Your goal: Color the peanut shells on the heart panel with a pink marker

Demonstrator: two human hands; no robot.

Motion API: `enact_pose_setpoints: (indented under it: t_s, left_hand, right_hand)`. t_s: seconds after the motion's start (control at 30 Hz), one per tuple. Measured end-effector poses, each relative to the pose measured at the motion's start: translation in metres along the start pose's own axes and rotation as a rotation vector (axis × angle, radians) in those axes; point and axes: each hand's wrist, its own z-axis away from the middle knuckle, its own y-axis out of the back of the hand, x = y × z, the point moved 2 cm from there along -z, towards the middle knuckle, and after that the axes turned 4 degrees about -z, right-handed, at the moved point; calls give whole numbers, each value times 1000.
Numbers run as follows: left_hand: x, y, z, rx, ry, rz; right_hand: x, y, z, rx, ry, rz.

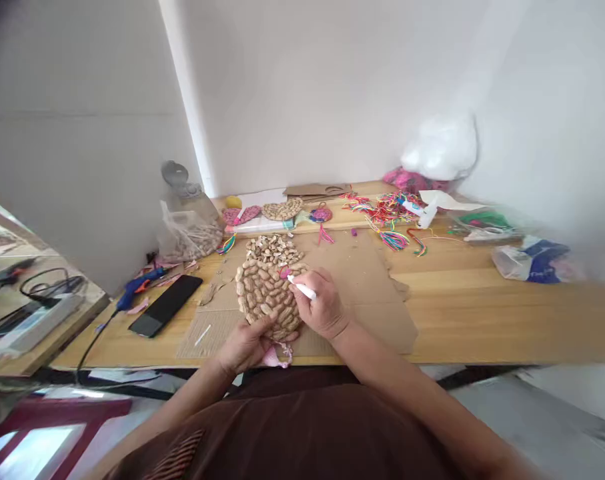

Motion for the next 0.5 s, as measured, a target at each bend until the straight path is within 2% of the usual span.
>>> enact_pose_setpoints:
  t_s: [0.17, 0.3, 0.5]
  left_hand:
    - [4, -2, 1, -4, -11, 1]
    - [8, -6, 3, 21, -9, -1]
    - [9, -7, 4, 17, -16, -21]
  right_hand:
    - [4, 3, -2, 72, -62, 29]
    - [2, 6, -4, 78, -131, -33]
    - [2, 4, -4, 55, -111, -34]
